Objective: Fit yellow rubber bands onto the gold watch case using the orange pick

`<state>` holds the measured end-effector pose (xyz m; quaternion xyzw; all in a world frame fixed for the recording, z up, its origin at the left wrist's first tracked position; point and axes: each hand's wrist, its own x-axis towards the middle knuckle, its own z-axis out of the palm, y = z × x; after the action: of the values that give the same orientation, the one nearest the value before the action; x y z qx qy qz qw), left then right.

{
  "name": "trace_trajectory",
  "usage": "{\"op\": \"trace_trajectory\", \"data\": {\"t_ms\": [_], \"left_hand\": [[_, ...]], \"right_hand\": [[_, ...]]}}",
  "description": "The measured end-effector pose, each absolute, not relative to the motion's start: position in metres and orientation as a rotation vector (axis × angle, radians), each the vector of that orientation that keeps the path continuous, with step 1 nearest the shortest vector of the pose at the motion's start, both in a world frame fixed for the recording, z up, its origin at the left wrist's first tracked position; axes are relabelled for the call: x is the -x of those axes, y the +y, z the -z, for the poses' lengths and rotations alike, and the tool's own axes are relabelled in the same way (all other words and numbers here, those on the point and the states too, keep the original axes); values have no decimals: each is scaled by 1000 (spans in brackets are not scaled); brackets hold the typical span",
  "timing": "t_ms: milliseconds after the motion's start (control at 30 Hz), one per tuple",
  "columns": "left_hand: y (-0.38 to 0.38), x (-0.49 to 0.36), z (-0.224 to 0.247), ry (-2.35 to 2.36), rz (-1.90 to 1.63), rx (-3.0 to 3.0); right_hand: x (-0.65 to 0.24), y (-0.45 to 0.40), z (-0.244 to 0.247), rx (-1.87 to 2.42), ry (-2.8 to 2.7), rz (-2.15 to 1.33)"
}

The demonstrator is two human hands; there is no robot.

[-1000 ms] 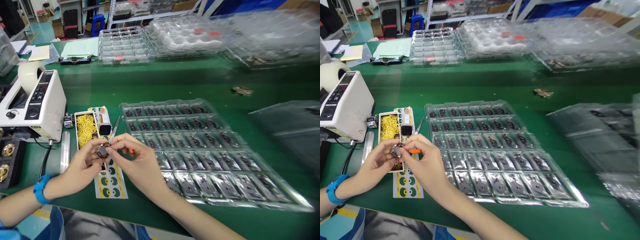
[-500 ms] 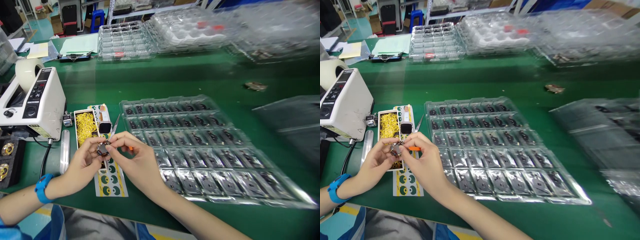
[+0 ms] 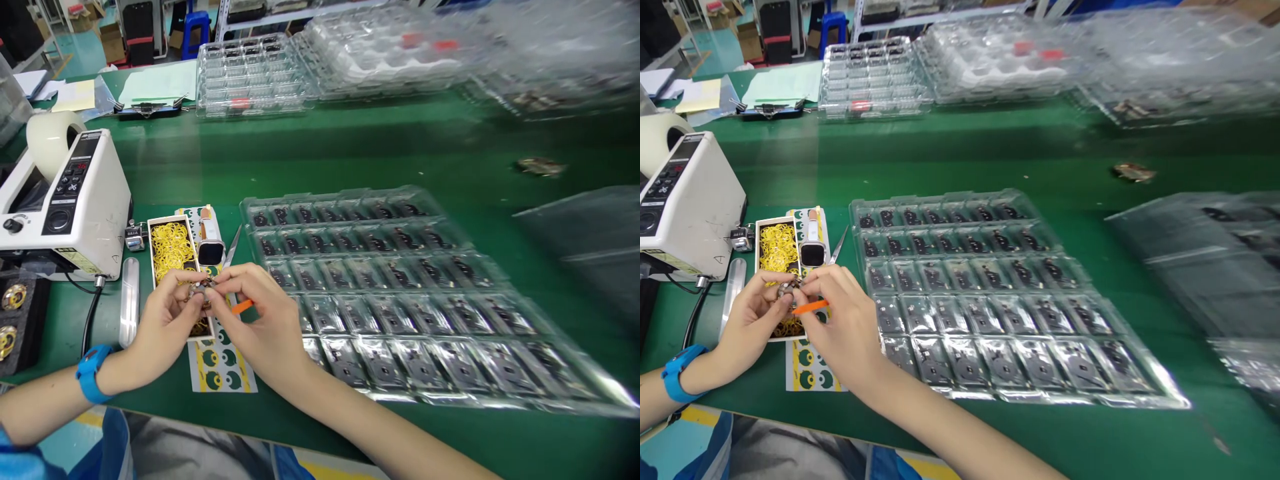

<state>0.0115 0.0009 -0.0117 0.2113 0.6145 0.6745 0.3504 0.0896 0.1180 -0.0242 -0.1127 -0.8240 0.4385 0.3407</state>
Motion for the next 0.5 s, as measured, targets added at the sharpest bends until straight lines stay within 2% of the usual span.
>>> {"op": "trace_trajectory", "data": {"t_ms": [100,300,500], "left_hand": [[0,-11,8,1545,-1768,-519],[-4,-9,12,1532,-1735,-539],[-5,3,8,1928,-1422,-901]], "right_hand": [[-89,120,23,265,-2178,-1074],[-88,124,18,261,-2244,-1388],[-90,126,21,153,-2255,-1181]]}}
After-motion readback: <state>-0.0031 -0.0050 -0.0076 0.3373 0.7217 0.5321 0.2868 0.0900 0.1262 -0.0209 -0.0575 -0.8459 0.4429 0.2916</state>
